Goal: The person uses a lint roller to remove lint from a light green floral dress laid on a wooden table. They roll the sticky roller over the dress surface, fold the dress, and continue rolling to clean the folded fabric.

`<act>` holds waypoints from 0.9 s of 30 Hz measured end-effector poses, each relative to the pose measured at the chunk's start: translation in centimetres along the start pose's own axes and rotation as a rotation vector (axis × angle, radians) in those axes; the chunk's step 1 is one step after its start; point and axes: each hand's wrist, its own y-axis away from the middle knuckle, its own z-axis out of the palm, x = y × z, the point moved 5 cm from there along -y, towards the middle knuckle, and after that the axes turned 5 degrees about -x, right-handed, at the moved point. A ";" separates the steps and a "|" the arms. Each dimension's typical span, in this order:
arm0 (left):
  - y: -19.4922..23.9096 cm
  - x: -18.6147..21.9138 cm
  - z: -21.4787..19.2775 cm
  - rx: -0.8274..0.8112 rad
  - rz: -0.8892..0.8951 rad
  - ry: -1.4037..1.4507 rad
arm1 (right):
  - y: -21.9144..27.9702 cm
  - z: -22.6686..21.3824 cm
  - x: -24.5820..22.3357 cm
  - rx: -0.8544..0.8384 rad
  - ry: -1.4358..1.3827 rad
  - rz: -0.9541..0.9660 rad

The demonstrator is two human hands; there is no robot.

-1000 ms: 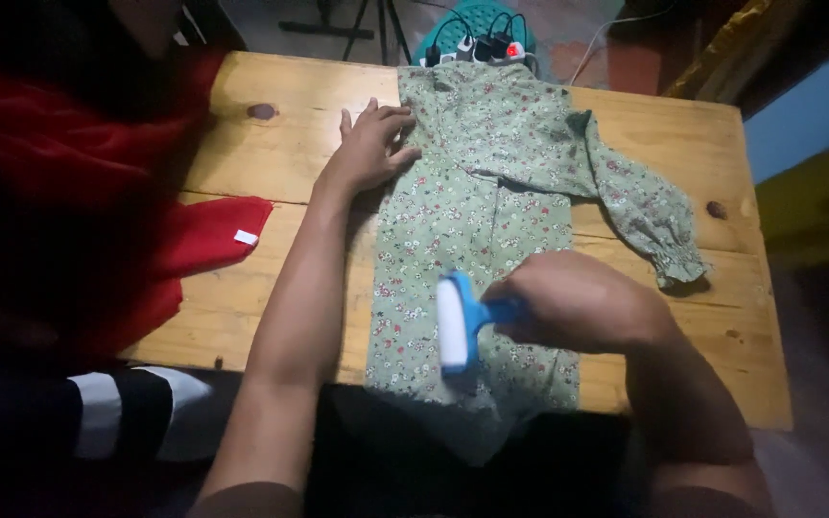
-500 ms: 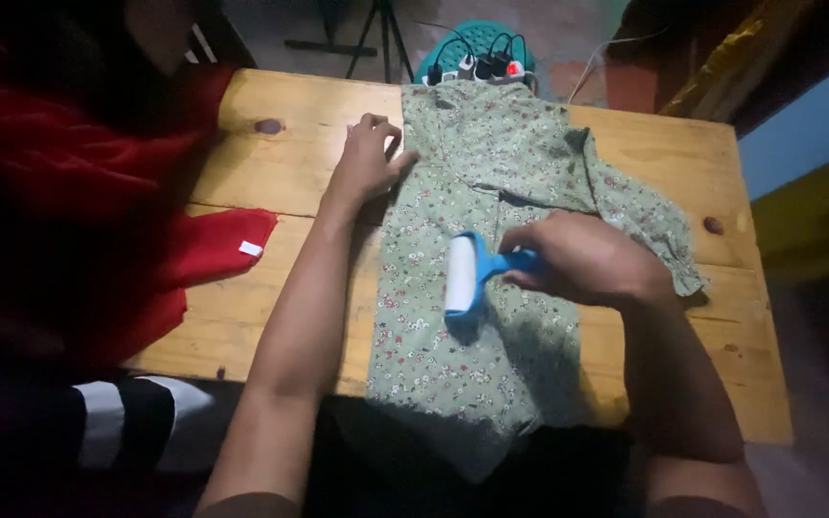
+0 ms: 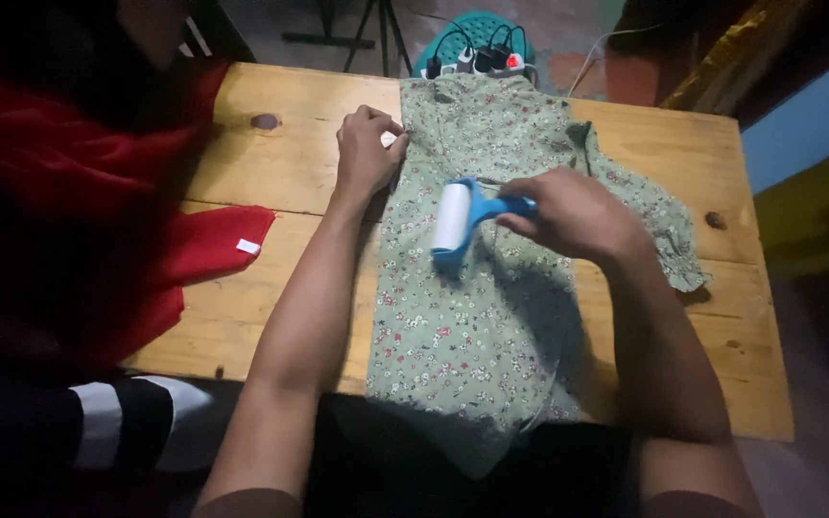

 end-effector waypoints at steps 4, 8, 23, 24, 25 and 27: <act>0.2 0.8 -0.4 0.000 0.005 -0.003 | -0.6 -0.1 0.4 0.059 0.106 0.038; 0.5 1.2 -0.9 0.000 0.003 -0.014 | -3.9 2.3 0.7 0.207 0.029 -0.047; 0.8 2.4 -1.6 -0.003 -0.024 0.007 | -5.8 3.5 1.5 0.271 -0.160 -0.122; 0.8 2.2 -1.5 -0.001 -0.037 0.006 | -5.8 3.5 1.6 0.236 -0.143 -0.108; 0.8 2.3 -1.5 -0.001 -0.033 0.005 | -4.7 2.7 1.5 0.240 -0.144 -0.107; 0.9 2.3 -1.5 -0.001 -0.030 0.004 | -2.7 1.6 1.9 0.185 -0.089 0.035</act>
